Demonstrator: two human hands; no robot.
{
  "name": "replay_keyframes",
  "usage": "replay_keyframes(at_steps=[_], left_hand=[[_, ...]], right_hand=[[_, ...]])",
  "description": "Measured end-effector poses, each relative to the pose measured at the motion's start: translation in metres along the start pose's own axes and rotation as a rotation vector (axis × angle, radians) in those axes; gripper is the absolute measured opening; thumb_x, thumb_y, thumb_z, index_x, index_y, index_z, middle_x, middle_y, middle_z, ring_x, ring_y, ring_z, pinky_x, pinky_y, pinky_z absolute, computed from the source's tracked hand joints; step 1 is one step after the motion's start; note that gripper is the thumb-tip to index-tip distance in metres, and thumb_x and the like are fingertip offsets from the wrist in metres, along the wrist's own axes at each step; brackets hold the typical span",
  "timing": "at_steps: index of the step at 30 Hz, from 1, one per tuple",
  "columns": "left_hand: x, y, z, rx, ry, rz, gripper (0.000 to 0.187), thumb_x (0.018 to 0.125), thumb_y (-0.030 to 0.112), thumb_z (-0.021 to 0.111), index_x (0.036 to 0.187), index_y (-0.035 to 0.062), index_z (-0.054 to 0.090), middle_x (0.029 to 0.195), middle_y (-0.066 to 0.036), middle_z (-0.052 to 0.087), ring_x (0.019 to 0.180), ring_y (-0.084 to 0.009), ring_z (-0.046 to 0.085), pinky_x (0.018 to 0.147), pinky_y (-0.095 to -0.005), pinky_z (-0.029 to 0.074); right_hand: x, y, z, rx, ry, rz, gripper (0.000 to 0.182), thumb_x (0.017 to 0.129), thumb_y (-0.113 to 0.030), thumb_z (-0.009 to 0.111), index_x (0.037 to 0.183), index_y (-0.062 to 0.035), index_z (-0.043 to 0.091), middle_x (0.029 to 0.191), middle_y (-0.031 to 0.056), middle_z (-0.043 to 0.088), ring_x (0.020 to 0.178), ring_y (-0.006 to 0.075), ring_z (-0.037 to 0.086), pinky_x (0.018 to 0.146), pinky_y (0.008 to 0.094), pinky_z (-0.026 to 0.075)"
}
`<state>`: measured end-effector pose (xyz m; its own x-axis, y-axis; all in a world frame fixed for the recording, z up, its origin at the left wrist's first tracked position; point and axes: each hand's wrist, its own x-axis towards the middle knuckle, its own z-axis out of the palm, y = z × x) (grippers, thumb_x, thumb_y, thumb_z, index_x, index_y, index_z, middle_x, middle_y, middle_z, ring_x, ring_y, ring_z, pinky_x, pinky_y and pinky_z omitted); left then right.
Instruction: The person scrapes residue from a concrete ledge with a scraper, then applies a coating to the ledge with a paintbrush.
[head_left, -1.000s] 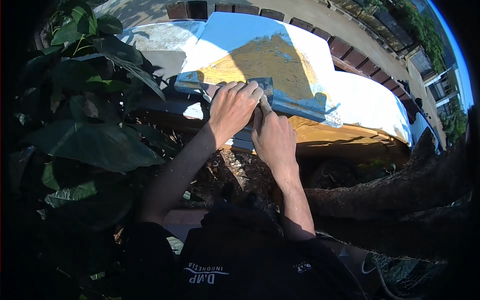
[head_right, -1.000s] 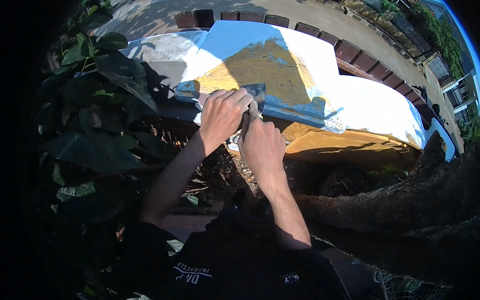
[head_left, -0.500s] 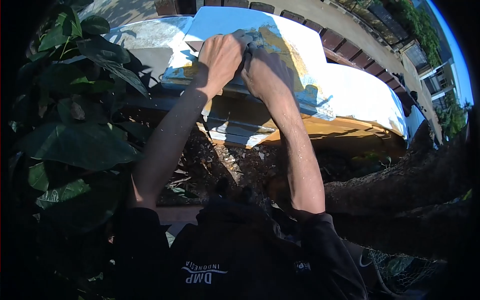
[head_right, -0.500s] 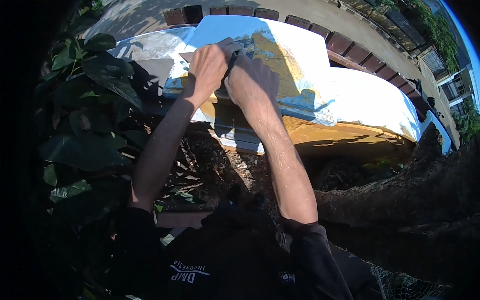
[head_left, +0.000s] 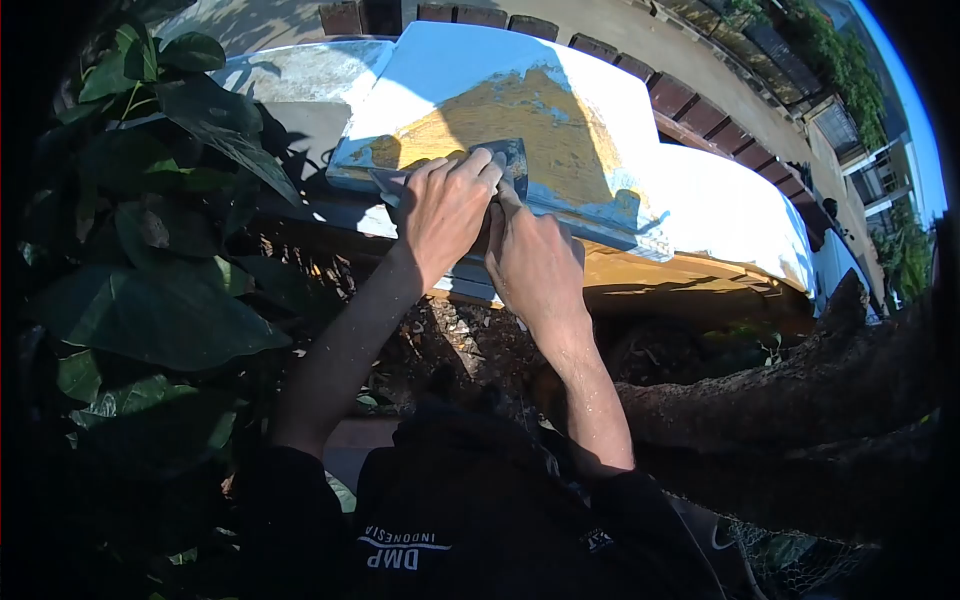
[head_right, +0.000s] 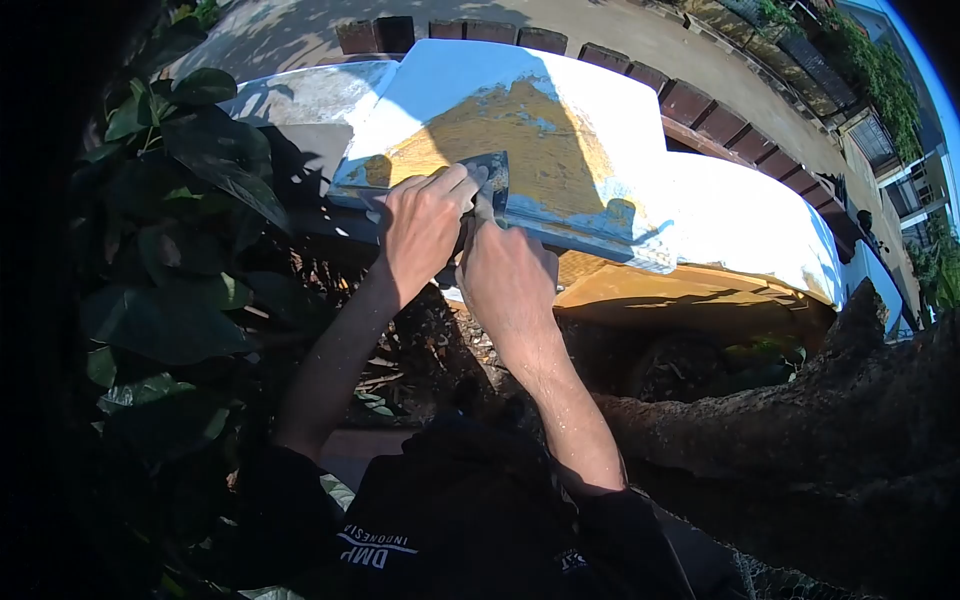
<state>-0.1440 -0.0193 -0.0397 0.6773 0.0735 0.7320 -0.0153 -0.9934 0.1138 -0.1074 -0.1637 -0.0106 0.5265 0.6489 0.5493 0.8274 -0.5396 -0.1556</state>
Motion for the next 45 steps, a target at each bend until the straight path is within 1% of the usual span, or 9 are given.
replay_keyframes(at_steps=[3, 4, 11, 15, 22, 26, 38, 41, 45], left_hand=[[0.024, -0.023, -0.006, 0.204, 0.060, 0.011, 0.011, 0.082, 0.003, 0.063, 0.086, 0.0008, 0.073, 0.097, -0.017, 0.070, 0.086, -0.0356, 0.071, 0.075, -0.0448, 0.055], [0.049, -0.028, -0.019, 0.235, -0.149, -0.092, 0.007, 0.082, 0.004, 0.063, 0.080, 0.0005, 0.069, 0.094, -0.018, 0.069, 0.084, -0.0369, 0.070, 0.071, -0.0454, 0.053], [-0.002, -0.003, -0.016, 0.045, -0.040, -0.030, 0.023, 0.081, 0.000, 0.060, 0.101, 0.0001, 0.073, 0.094, -0.015, 0.067, 0.075, -0.0349, 0.069, 0.068, -0.0423, 0.055], [0.029, -0.032, -0.014, 0.151, 0.087, 0.025, 0.005, 0.084, 0.006, 0.060, 0.082, 0.0025, 0.064, 0.093, -0.014, 0.065, 0.078, -0.0354, 0.067, 0.065, -0.0486, 0.048], [-0.045, 0.013, -0.018, 0.056, -0.123, -0.144, 0.036, 0.088, 0.008, 0.063, 0.123, 0.0046, 0.068, 0.123, -0.010, 0.067, 0.099, -0.0276, 0.070, 0.089, -0.0350, 0.053], [-0.019, -0.031, -0.017, 0.271, -0.034, -0.045, 0.025, 0.093, 0.008, 0.059, 0.116, 0.0068, 0.068, 0.114, -0.009, 0.066, 0.091, -0.0290, 0.066, 0.083, -0.0383, 0.052], [-0.028, -0.034, -0.035, -0.032, 0.119, -0.274, 0.036, 0.089, 0.000, 0.061, 0.123, 0.0066, 0.071, 0.120, -0.009, 0.070, 0.098, -0.0283, 0.072, 0.081, -0.0374, 0.055], [-0.066, -0.014, -0.032, -0.036, -0.014, -0.305, 0.039, 0.086, -0.002, 0.061, 0.123, 0.0053, 0.071, 0.124, -0.009, 0.070, 0.099, -0.0278, 0.072, 0.086, -0.0368, 0.054], [-0.030, -0.031, -0.059, -0.152, 0.008, -0.361, 0.040, 0.086, -0.003, 0.060, 0.125, 0.0022, 0.068, 0.119, -0.014, 0.068, 0.103, -0.0314, 0.069, 0.083, -0.0370, 0.055]], right_hand=[[0.055, -0.006, -0.028, 0.190, -0.392, 0.143, 0.023, 0.090, -0.013, 0.062, 0.104, 0.0037, 0.069, 0.088, 0.0262, 0.073, 0.083, 0.0423, 0.073, 0.075, 0.0526, 0.056], [0.076, 0.001, -0.018, 0.147, -0.359, 0.040, 0.021, 0.091, -0.013, 0.061, 0.101, 0.0031, 0.070, 0.083, 0.0244, 0.072, 0.078, 0.0413, 0.073, 0.071, 0.0499, 0.057], [0.010, -0.018, -0.015, 0.128, -0.323, 0.174, 0.022, 0.094, -0.017, 0.061, 0.108, -0.0012, 0.067, 0.082, 0.0259, 0.070, 0.081, 0.0454, 0.070, 0.073, 0.0507, 0.056], [0.069, -0.012, -0.030, 0.150, -0.465, 0.121, 0.025, 0.092, -0.018, 0.063, 0.108, 0.0023, 0.065, 0.083, 0.0250, 0.070, 0.079, 0.0423, 0.070, 0.070, 0.0490, 0.055], [-0.011, -0.034, -0.036, 0.098, -0.507, 0.230, 0.029, 0.096, -0.016, 0.061, 0.121, -0.0036, 0.067, 0.082, 0.0276, 0.070, 0.080, 0.0467, 0.070, 0.073, 0.0541, 0.057], [0.045, -0.033, -0.028, 0.160, -0.441, 0.098, 0.024, 0.093, -0.019, 0.063, 0.101, 0.0039, 0.068, 0.081, 0.0284, 0.069, 0.079, 0.0437, 0.072, 0.070, 0.0535, 0.057], [0.042, -0.063, -0.007, 0.080, -0.318, 0.027, 0.017, 0.087, -0.011, 0.062, 0.078, 0.0019, 0.069, 0.069, 0.0221, 0.069, 0.069, 0.0393, 0.073, 0.063, 0.0483, 0.058], [-0.001, -0.068, -0.014, 0.044, -0.482, 0.088, 0.059, 0.087, -0.010, 0.059, 0.143, 0.0041, 0.053, 0.068, 0.0218, 0.068, 0.067, 0.0381, 0.073, 0.060, 0.0481, 0.057], [0.035, -0.069, 0.003, 0.098, -0.285, -0.044, 0.022, 0.087, -0.011, 0.061, 0.099, 0.0023, 0.073, 0.068, 0.0211, 0.068, 0.064, 0.0360, 0.071, 0.058, 0.0460, 0.056]])
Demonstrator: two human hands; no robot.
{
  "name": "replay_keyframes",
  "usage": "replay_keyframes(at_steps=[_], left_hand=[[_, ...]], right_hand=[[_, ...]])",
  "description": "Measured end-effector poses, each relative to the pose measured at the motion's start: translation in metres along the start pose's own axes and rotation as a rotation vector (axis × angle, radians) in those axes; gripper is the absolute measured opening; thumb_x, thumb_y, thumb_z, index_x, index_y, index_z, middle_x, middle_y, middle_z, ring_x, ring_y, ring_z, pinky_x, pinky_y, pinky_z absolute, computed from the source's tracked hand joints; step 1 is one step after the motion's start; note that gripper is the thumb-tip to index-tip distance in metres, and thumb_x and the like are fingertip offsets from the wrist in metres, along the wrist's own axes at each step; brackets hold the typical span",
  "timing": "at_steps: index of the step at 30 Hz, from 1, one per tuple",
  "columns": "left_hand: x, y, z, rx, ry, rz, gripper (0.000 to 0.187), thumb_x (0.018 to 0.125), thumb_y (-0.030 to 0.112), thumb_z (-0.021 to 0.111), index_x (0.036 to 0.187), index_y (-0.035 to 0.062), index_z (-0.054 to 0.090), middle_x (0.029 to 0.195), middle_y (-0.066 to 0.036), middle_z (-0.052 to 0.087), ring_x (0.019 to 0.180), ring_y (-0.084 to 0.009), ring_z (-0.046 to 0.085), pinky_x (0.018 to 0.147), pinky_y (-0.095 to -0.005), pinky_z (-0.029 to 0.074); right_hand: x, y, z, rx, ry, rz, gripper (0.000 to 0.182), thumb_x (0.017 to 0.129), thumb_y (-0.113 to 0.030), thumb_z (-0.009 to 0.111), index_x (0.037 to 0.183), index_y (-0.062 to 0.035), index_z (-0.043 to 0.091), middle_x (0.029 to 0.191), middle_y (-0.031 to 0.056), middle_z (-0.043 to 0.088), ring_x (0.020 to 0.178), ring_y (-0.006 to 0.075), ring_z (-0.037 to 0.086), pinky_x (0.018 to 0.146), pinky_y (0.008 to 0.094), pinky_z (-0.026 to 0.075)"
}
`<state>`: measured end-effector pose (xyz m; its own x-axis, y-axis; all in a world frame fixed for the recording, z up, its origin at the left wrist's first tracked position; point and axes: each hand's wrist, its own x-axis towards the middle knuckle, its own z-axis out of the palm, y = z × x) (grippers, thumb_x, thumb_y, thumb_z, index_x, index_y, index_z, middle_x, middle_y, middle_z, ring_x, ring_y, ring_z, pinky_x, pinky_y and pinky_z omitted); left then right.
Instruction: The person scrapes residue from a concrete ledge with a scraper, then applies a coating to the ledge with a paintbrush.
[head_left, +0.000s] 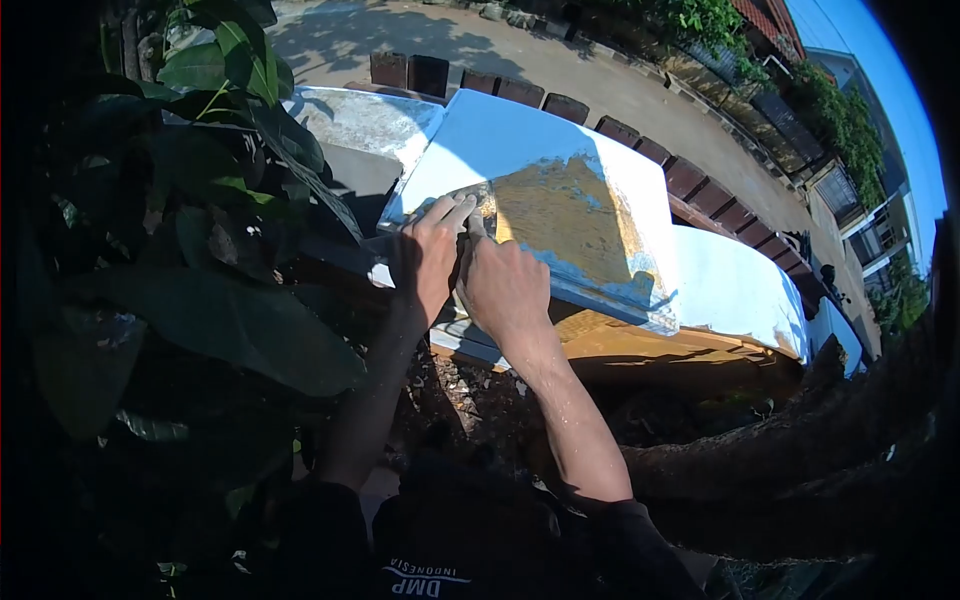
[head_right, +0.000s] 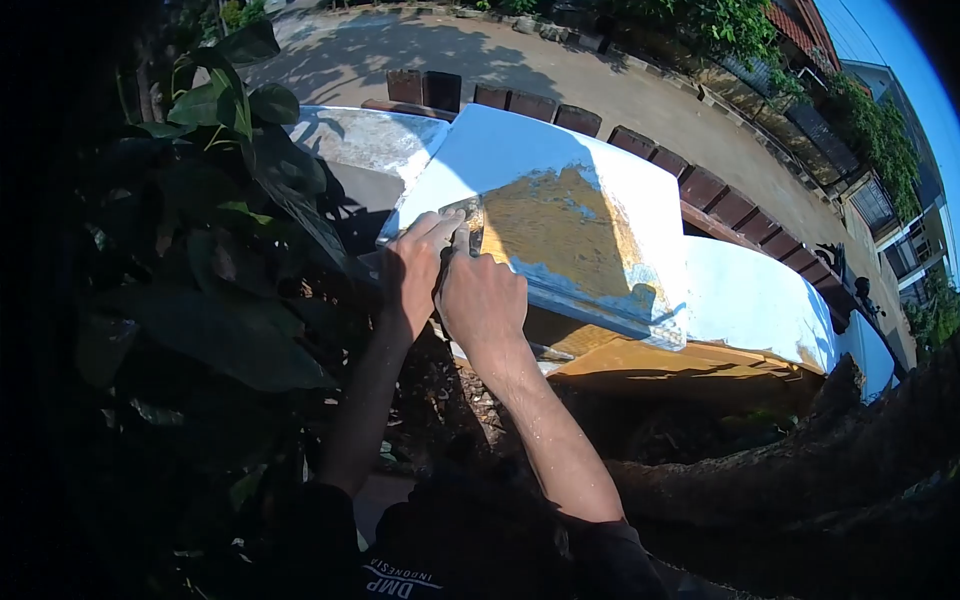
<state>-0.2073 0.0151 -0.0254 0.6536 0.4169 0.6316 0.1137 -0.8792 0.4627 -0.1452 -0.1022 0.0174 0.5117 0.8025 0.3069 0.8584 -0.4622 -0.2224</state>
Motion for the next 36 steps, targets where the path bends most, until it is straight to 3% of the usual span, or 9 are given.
replay_keyframes(at_steps=[8, 12, 15, 17, 19, 21, 26, 30, 36], left_hand=[[-0.029, -0.009, 0.008, 0.059, 0.062, 0.048, 0.041, 0.083, -0.004, 0.060, 0.122, 0.0037, 0.071, 0.110, -0.015, 0.071, 0.096, -0.0340, 0.070, 0.083, -0.0408, 0.056], [-0.007, -0.033, 0.014, 0.196, -0.118, -0.200, 0.039, 0.084, 0.001, 0.063, 0.121, 0.0075, 0.072, 0.103, -0.016, 0.070, 0.086, -0.0347, 0.069, 0.076, -0.0419, 0.055], [-0.035, -0.012, 0.009, 0.151, 0.063, 0.006, 0.040, 0.084, 0.002, 0.063, 0.122, 0.0084, 0.073, 0.112, -0.014, 0.071, 0.087, -0.0342, 0.069, 0.078, -0.0425, 0.055], [-0.038, -0.009, 0.010, 0.177, 0.022, -0.018, 0.038, 0.084, 0.002, 0.063, 0.119, 0.0076, 0.073, 0.115, -0.014, 0.072, 0.089, -0.0348, 0.069, 0.079, -0.0427, 0.055], [-0.030, -0.021, 0.010, 0.067, 0.088, 0.087, 0.035, 0.085, 0.002, 0.063, 0.118, 0.0059, 0.072, 0.113, -0.014, 0.072, 0.084, -0.0364, 0.067, 0.078, -0.0435, 0.054], [-0.014, -0.029, 0.011, 0.267, -0.045, -0.136, 0.036, 0.086, 0.002, 0.063, 0.121, 0.0053, 0.070, 0.111, -0.014, 0.071, 0.085, -0.0363, 0.067, 0.080, -0.0438, 0.054], [-0.056, 0.005, 0.015, 0.135, -0.048, -0.009, 0.044, 0.083, -0.004, 0.060, 0.124, 0.0058, 0.072, 0.117, -0.011, 0.070, 0.100, -0.0288, 0.070, 0.083, -0.0409, 0.054], [-0.025, 0.003, 0.007, 0.147, -0.041, 0.013, 0.049, 0.082, -0.010, 0.058, 0.129, 0.0028, 0.064, 0.116, -0.014, 0.067, 0.107, -0.0335, 0.065, 0.088, -0.0380, 0.053], [-0.040, 0.026, 0.024, 0.152, -0.049, 0.103, 0.037, 0.083, -0.002, 0.062, 0.118, 0.0039, 0.072, 0.111, -0.012, 0.071, 0.096, -0.0313, 0.070, 0.084, -0.0369, 0.055]], right_hand=[[-0.027, -0.011, 0.008, 0.070, -0.117, 0.094, 0.018, 0.089, -0.017, 0.063, 0.091, 0.0008, 0.068, 0.072, 0.0224, 0.068, 0.068, 0.0405, 0.071, 0.061, 0.0494, 0.056], [0.019, -0.015, 0.015, -0.030, 0.017, -0.011, 0.012, 0.084, -0.008, 0.064, 0.079, -0.0005, 0.071, 0.065, 0.0179, 0.069, 0.064, 0.0349, 0.073, 0.061, 0.0437, 0.057], [-0.031, -0.015, 0.017, 0.011, 0.009, 0.026, 0.026, 0.084, -0.009, 0.063, 0.104, 0.0044, 0.072, 0.064, 0.0198, 0.067, 0.062, 0.0357, 0.072, 0.057, 0.0440, 0.056], [-0.035, -0.015, 0.015, 0.063, -0.057, 0.090, 0.018, 0.086, -0.011, 0.062, 0.094, 0.0021, 0.072, 0.068, 0.0223, 0.067, 0.066, 0.0385, 0.072, 0.060, 0.0488, 0.055], [-0.026, -0.010, 0.018, 0.057, -0.001, 0.016, 0.026, 0.084, -0.010, 0.063, 0.103, 0.0051, 0.072, 0.067, 0.0216, 0.068, 0.066, 0.0361, 0.073, 0.059, 0.0447, 0.057], [0.005, -0.012, 0.011, 0.042, -0.045, 0.006, 0.016, 0.086, -0.011, 0.062, 0.087, 0.0024, 0.070, 0.072, 0.0232, 0.068, 0.068, 0.0390, 0.072, 0.061, 0.0481, 0.056], [-0.039, -0.006, 0.008, 0.053, -0.081, 0.095, 0.018, 0.088, -0.014, 0.063, 0.090, 0.0017, 0.069, 0.074, 0.0238, 0.069, 0.069, 0.0410, 0.071, 0.063, 0.0510, 0.056], [-0.022, -0.002, 0.004, 0.060, 0.044, 0.054, 0.014, 0.084, -0.010, 0.063, 0.085, 0.0024, 0.069, 0.069, 0.0232, 0.068, 0.067, 0.0412, 0.071, 0.061, 0.0501, 0.056], [-0.065, 0.009, -0.003, 0.051, -0.093, 0.226, 0.044, 0.098, -0.023, 0.055, 0.137, -0.0017, 0.062, 0.070, 0.0242, 0.069, 0.069, 0.0411, 0.072, 0.063, 0.0519, 0.056]])
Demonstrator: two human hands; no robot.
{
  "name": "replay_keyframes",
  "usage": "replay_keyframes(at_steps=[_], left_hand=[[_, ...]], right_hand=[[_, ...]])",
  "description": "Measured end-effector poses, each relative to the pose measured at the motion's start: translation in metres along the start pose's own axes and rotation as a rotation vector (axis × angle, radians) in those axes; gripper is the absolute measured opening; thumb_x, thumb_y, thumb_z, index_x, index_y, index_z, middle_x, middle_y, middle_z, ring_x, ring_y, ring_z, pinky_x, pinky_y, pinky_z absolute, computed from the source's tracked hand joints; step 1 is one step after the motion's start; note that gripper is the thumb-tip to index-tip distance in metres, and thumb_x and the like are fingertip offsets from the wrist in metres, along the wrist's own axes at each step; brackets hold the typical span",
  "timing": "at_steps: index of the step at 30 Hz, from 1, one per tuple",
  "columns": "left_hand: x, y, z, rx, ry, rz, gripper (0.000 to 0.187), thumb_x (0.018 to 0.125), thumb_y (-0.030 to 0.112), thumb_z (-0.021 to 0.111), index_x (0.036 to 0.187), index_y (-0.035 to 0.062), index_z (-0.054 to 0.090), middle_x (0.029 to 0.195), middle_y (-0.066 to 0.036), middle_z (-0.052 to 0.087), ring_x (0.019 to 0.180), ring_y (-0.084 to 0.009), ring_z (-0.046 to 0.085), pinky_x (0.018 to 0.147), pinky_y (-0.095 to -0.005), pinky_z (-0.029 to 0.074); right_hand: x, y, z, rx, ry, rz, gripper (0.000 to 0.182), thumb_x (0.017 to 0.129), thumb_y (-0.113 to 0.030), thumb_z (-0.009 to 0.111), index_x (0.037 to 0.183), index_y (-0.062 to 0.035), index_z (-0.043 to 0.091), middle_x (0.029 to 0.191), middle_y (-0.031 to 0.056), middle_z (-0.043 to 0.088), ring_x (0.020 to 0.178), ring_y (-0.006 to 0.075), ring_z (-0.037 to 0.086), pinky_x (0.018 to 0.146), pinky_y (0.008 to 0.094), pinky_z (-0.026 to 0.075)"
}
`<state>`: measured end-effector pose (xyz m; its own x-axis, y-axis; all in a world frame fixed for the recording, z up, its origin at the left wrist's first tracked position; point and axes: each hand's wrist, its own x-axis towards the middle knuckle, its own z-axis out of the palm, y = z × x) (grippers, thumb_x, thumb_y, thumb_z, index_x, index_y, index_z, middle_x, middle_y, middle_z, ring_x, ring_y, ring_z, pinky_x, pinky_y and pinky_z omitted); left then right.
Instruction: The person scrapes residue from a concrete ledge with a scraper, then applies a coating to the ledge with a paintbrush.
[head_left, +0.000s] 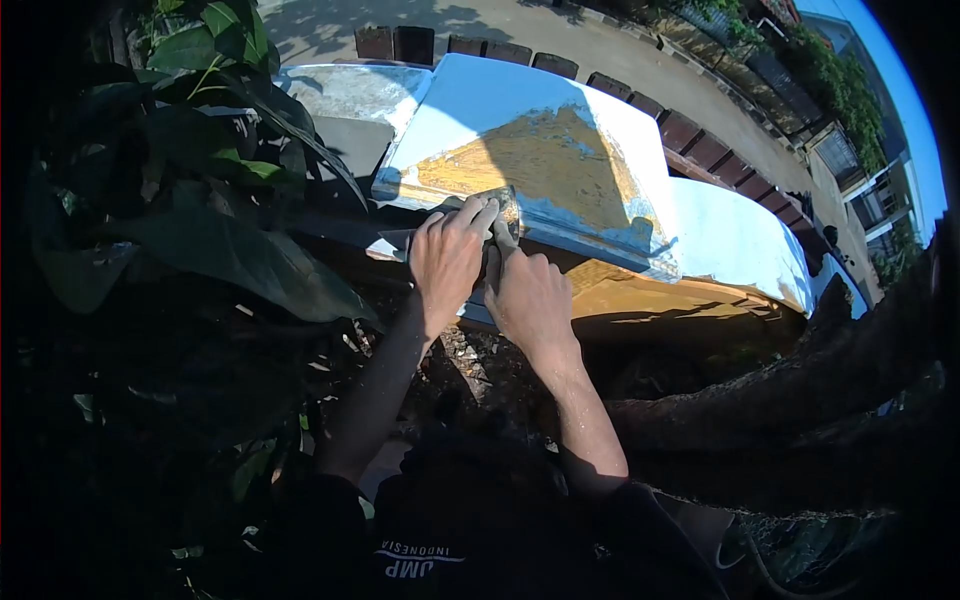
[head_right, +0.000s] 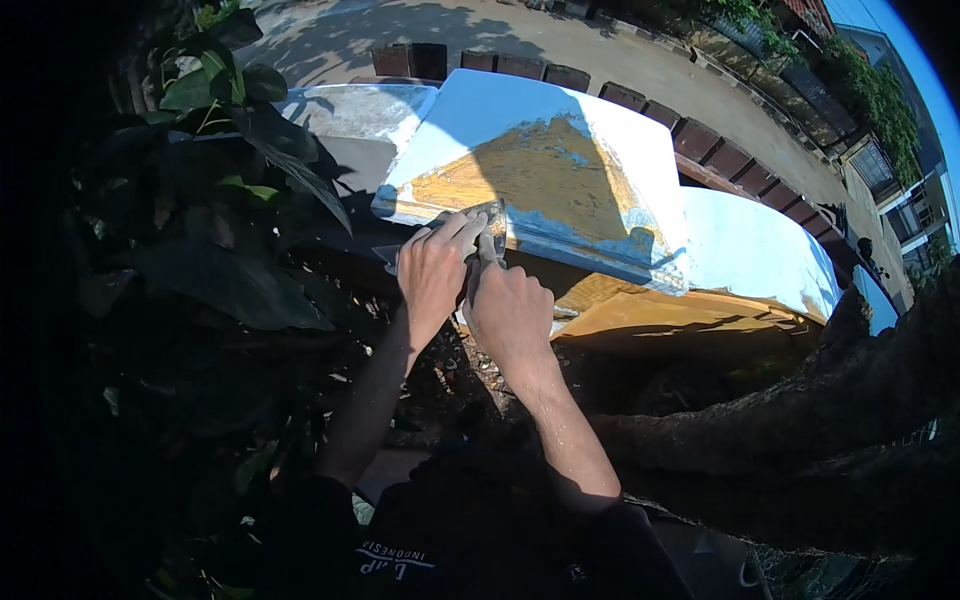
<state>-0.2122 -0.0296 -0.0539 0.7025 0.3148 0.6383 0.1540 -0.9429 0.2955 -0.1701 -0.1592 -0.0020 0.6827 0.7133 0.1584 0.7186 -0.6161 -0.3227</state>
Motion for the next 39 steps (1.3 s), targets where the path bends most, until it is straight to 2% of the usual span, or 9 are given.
replay_keyframes(at_steps=[4, 5, 11, 15, 22, 28, 29, 35, 39], left_hand=[[0.030, -0.002, 0.008, 0.031, 0.087, 0.117, 0.029, 0.087, 0.008, 0.066, 0.115, 0.0053, 0.071, 0.112, -0.010, 0.069, 0.084, -0.0285, 0.071, 0.078, -0.0383, 0.055], [0.053, 0.002, 0.000, 0.132, -0.090, 0.043, 0.023, 0.088, 0.009, 0.066, 0.110, 0.0054, 0.072, 0.109, -0.009, 0.069, 0.083, -0.0286, 0.071, 0.076, -0.0385, 0.055], [0.013, 0.029, 0.029, -0.023, 0.134, 0.165, 0.013, 0.083, 0.001, 0.063, 0.091, 0.0065, 0.072, 0.089, -0.006, 0.065, 0.086, -0.0282, 0.071, 0.078, -0.0402, 0.055], [0.073, 0.014, 0.020, 0.145, 0.090, 0.216, 0.010, 0.086, 0.007, 0.062, 0.091, 0.0037, 0.070, 0.096, -0.011, 0.065, 0.086, -0.0358, 0.066, 0.071, -0.0489, 0.049], [0.044, 0.041, 0.026, 0.033, -0.141, 0.005, 0.028, 0.074, 0.007, 0.070, 0.101, 0.0010, 0.075, 0.102, -0.011, 0.071, 0.086, -0.0331, 0.071, 0.080, -0.0422, 0.056], [0.045, 0.042, 0.033, 0.016, -0.031, 0.085, 0.032, 0.077, 0.006, 0.068, 0.107, 0.0017, 0.076, 0.108, -0.013, 0.072, 0.084, -0.0329, 0.071, 0.081, -0.0426, 0.056], [0.047, 0.042, 0.038, 0.021, 0.022, 0.108, 0.031, 0.079, 0.006, 0.068, 0.108, 0.0014, 0.076, 0.109, -0.015, 0.072, 0.083, -0.0339, 0.071, 0.081, -0.0435, 0.056], [0.089, 0.048, 0.013, 0.185, -0.367, 0.032, 0.032, 0.080, 0.006, 0.067, 0.111, 0.0019, 0.076, 0.110, -0.016, 0.073, 0.091, -0.0348, 0.071, 0.083, -0.0446, 0.055], [0.042, 0.047, 0.041, -0.018, -0.041, 0.148, 0.019, 0.081, 0.009, 0.067, 0.097, 0.0032, 0.074, 0.104, -0.015, 0.072, 0.092, -0.0349, 0.071, 0.077, -0.0469, 0.053]], right_hand=[[0.018, 0.005, -0.015, 0.098, 0.097, 0.042, 0.036, 0.100, -0.026, 0.055, 0.123, -0.0009, 0.067, 0.080, 0.0274, 0.070, 0.077, 0.0457, 0.070, 0.071, 0.0546, 0.056], [0.041, 0.012, -0.016, 0.159, 0.043, 0.075, 0.032, 0.099, -0.025, 0.056, 0.114, 0.0009, 0.067, 0.083, 0.0288, 0.070, 0.084, 0.0467, 0.070, 0.073, 0.0549, 0.055], [0.003, 0.025, -0.021, 0.092, 0.002, 0.157, 0.031, 0.099, -0.024, 0.055, 0.119, -0.0047, 0.068, 0.087, 0.0307, 0.070, 0.088, 0.0502, 0.067, 0.079, 0.0579, 0.053], [0.058, 0.034, -0.055, 0.112, -0.107, 0.024, 0.037, 0.099, -0.026, 0.054, 0.121, 0.0014, 0.066, 0.086, 0.0280, 0.071, 0.083, 0.0482, 0.070, 0.078, 0.0541, 0.055], [-0.029, 0.046, -0.039, 0.268, 0.075, 0.169, 0.042, 0.097, -0.021, 0.059, 0.135, -0.0037, 0.061, 0.097, 0.0304, 0.070, 0.096, 0.0446, 0.068, 0.082, 0.0506, 0.054], [-0.021, 0.049, -0.046, 0.055, 0.158, 0.101, 0.045, 0.095, -0.021, 0.063, 0.138, -0.0099, 0.061, 0.083, 0.0237, 0.071, 0.081, 0.0406, 0.071, 0.072, 0.0492, 0.055], [-0.014, 0.048, -0.052, 0.040, 0.109, 0.158, 0.039, 0.095, -0.019, 0.065, 0.132, -0.0068, 0.066, 0.098, 0.0209, 0.074, 0.088, 0.0393, 0.072, 0.083, 0.0456, 0.056], [0.017, 0.058, -0.065, -0.072, 0.152, 0.024, 0.041, 0.093, -0.022, 0.065, 0.132, -0.0095, 0.065, 0.078, 0.0230, 0.071, 0.070, 0.0395, 0.071, 0.065, 0.0479, 0.056], [-0.024, 0.058, -0.057, -0.064, 0.176, 0.031, 0.030, 0.093, -0.022, 0.064, 0.117, -0.0050, 0.070, 0.073, 0.0224, 0.069, 0.073, 0.0391, 0.072, 0.068, 0.0490, 0.056]])
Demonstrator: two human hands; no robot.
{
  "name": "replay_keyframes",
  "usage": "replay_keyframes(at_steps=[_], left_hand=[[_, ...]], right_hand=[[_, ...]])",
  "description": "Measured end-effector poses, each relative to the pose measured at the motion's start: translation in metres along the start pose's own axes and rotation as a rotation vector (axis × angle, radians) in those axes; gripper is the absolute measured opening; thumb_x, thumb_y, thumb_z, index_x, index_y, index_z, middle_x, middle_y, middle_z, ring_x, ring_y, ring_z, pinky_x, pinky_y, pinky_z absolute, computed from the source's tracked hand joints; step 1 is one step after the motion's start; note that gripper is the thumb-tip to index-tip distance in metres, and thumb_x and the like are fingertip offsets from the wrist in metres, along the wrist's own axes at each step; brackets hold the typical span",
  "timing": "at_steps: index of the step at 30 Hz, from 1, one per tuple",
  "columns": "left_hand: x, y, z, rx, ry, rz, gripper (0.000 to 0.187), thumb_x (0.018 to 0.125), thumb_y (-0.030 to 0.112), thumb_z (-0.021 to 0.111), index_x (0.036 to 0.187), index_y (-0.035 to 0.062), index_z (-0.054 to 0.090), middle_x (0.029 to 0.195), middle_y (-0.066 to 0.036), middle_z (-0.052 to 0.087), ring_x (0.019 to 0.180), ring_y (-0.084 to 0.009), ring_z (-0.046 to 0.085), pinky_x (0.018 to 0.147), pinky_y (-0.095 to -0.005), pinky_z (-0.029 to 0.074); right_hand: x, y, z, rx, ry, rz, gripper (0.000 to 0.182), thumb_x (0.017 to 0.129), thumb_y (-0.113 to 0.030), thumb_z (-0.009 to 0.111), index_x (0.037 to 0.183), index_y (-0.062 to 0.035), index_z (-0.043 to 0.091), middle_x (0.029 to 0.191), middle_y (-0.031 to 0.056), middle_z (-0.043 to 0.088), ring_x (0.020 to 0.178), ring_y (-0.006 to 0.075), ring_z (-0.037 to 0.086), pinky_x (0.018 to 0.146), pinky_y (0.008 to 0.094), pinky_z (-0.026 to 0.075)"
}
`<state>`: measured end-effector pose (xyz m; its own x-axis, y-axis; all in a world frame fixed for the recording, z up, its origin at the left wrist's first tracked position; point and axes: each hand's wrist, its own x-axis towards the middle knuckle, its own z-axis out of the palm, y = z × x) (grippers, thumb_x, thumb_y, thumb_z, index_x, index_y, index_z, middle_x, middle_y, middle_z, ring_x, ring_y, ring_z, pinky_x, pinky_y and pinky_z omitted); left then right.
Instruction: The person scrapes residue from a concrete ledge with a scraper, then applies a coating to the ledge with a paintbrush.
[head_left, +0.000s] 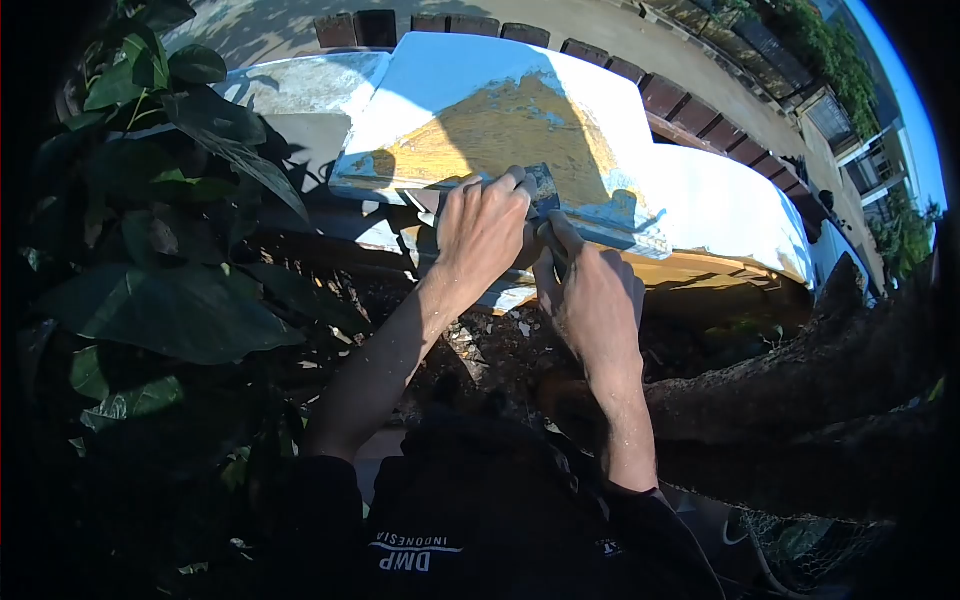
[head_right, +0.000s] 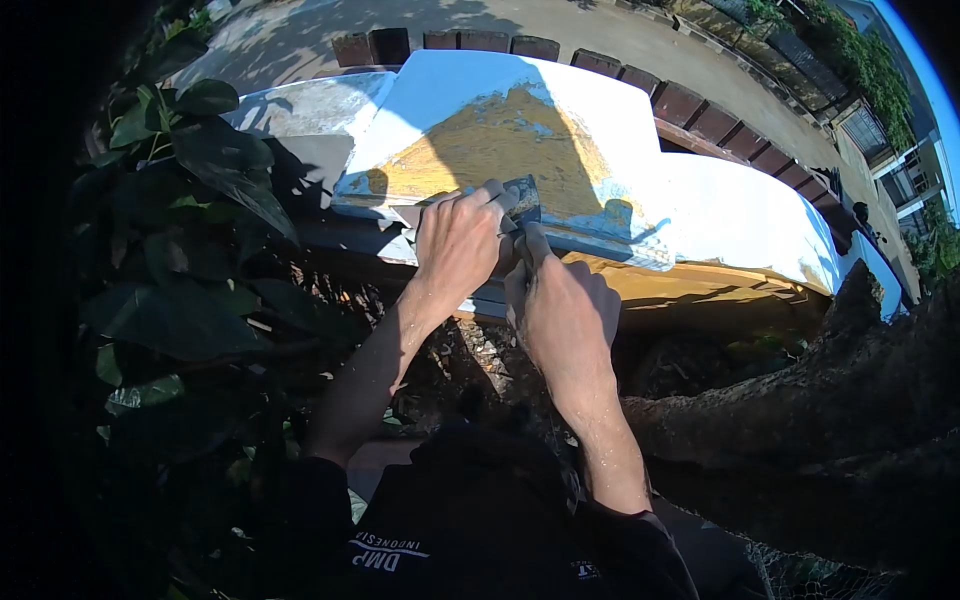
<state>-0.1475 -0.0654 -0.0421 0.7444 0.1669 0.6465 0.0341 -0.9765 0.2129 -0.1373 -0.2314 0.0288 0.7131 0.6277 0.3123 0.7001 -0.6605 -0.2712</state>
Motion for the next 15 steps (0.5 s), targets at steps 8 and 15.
replay_keyframes(at_steps=[8, 15], left_hand=[[0.019, -0.003, 0.000, 0.143, 0.122, 0.116, 0.017, 0.080, 0.010, 0.067, 0.091, 0.0013, 0.076, 0.103, -0.016, 0.073, 0.079, -0.0369, 0.071, 0.071, -0.0474, 0.054], [0.095, -0.025, -0.004, 0.095, 0.001, 0.033, 0.009, 0.080, 0.012, 0.067, 0.084, 0.0068, 0.073, 0.087, -0.014, 0.072, 0.082, -0.0336, 0.071, 0.069, -0.0450, 0.051]], right_hand=[[0.025, -0.001, -0.007, -0.068, 0.040, -0.022, 0.030, 0.091, -0.019, 0.066, 0.117, -0.0052, 0.072, 0.095, 0.0193, 0.075, 0.084, 0.0382, 0.073, 0.077, 0.0469, 0.057], [0.086, -0.002, -0.016, -0.012, -0.064, 0.109, 0.033, 0.090, -0.023, 0.067, 0.119, -0.0078, 0.072, 0.098, 0.0194, 0.075, 0.085, 0.0392, 0.073, 0.077, 0.0471, 0.058]])
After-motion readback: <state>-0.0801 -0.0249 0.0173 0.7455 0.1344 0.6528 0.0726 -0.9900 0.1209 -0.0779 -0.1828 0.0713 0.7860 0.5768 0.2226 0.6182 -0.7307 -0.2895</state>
